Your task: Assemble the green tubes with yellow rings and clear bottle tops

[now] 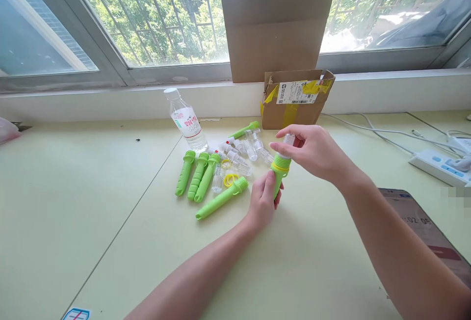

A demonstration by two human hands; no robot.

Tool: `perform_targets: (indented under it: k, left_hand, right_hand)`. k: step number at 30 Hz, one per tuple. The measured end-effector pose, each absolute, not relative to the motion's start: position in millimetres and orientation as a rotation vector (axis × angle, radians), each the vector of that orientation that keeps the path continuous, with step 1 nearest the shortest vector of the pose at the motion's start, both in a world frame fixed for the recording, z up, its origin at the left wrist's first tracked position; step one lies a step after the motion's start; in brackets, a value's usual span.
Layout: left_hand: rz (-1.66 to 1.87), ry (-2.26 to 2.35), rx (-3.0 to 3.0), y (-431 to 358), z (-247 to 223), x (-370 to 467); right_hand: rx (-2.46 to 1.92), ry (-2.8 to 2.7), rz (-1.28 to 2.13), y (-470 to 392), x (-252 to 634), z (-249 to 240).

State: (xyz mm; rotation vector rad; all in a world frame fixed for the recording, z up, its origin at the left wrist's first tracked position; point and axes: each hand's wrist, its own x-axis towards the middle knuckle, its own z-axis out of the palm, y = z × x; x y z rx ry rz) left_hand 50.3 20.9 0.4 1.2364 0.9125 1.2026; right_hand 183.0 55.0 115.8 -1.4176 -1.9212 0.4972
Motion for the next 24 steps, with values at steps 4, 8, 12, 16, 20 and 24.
perform_targets:
  k: [4, 8, 12, 16, 20, 24]
  left_hand:
    - [1.216, 0.908, 1.218, 22.0, -0.3, 50.5]
    - [1.223, 0.924, 1.212, 22.0, -1.1, 50.3]
    - [1.213, 0.919, 1.228, 21.2, -0.6, 49.3]
    - [1.205, 0.933, 1.239, 20.7, -0.1, 48.2]
    - [1.207, 0.933, 1.253, 20.2, -0.6, 48.2]
    - [1.216, 0.925, 1.271, 19.3, -0.5, 48.6]
  right_hand:
    - [-1.321, -1.888, 0.768, 54.2, 187.1, 119.9]
    - [-1.23, -1.864, 0.931, 53.8, 192.1, 123.4]
    - [-1.237, -1.893, 0.91, 54.2, 193.6, 123.9]
    - [-1.241, -1.9, 0.886, 54.9, 192.9, 123.1]
    - [-1.248, -1.904, 0.87, 55.5, 192.3, 122.4]
    - [-1.265, -1.914, 0.822, 55.2, 191.5, 121.6]
